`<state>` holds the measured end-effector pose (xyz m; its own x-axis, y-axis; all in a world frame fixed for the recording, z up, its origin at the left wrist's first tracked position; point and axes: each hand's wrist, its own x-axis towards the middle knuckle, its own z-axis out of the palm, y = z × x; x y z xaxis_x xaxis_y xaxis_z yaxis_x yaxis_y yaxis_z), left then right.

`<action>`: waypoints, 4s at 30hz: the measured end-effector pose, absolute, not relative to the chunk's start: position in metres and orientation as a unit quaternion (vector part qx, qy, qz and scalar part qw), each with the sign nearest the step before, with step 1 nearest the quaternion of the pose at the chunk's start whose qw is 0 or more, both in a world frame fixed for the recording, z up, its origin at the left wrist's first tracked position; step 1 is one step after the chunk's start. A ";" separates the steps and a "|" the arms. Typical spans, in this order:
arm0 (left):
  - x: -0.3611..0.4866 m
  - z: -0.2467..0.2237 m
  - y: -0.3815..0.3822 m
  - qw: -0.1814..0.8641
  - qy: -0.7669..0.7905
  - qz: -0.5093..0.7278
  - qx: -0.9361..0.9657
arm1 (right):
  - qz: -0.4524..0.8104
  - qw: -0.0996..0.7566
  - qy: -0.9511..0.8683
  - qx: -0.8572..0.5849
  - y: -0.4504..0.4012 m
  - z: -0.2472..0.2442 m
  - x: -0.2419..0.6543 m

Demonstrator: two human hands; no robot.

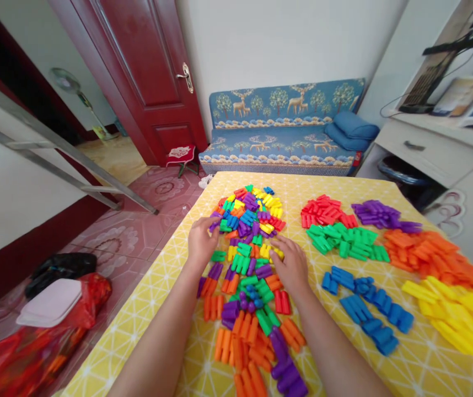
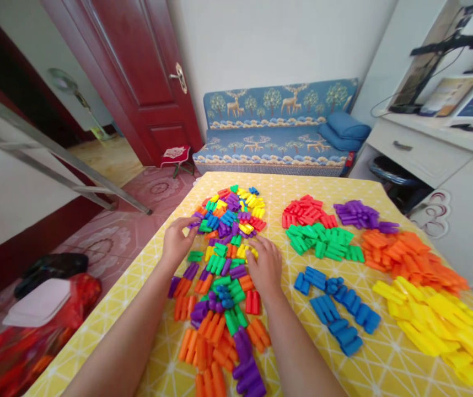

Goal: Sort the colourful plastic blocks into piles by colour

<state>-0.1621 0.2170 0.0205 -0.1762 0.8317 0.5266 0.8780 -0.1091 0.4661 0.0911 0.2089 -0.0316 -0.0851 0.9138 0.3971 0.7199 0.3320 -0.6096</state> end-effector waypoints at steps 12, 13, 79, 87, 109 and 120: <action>-0.151 0.013 0.253 -0.047 -0.729 -0.268 -0.628 | 0.131 0.377 -0.730 -0.555 0.212 -0.035 0.093; -0.147 0.013 0.249 -0.054 -0.715 -0.285 -0.636 | 0.130 0.377 -0.730 -0.555 0.212 -0.035 0.092; -0.094 -0.002 0.202 -0.136 -0.505 -0.419 -0.742 | 0.149 0.458 -0.722 -0.498 0.187 0.003 0.129; -0.095 -0.004 0.204 -0.132 -0.493 -0.435 -0.742 | -0.003 0.279 -0.785 -0.553 0.177 0.004 0.207; -0.098 0.001 0.198 -0.182 -0.447 -0.424 -0.766 | 0.274 0.464 -0.706 -0.460 0.175 0.012 0.087; -0.098 -0.007 0.200 -0.154 -0.451 -0.428 -0.768 | 0.271 0.508 -0.650 -0.496 0.176 -0.011 0.071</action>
<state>-0.0979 0.2004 -0.0067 0.2260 0.8250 0.5180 0.5609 -0.5450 0.6232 0.0714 0.1761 -0.0106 0.0082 0.9199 0.3920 0.3694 0.3615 -0.8561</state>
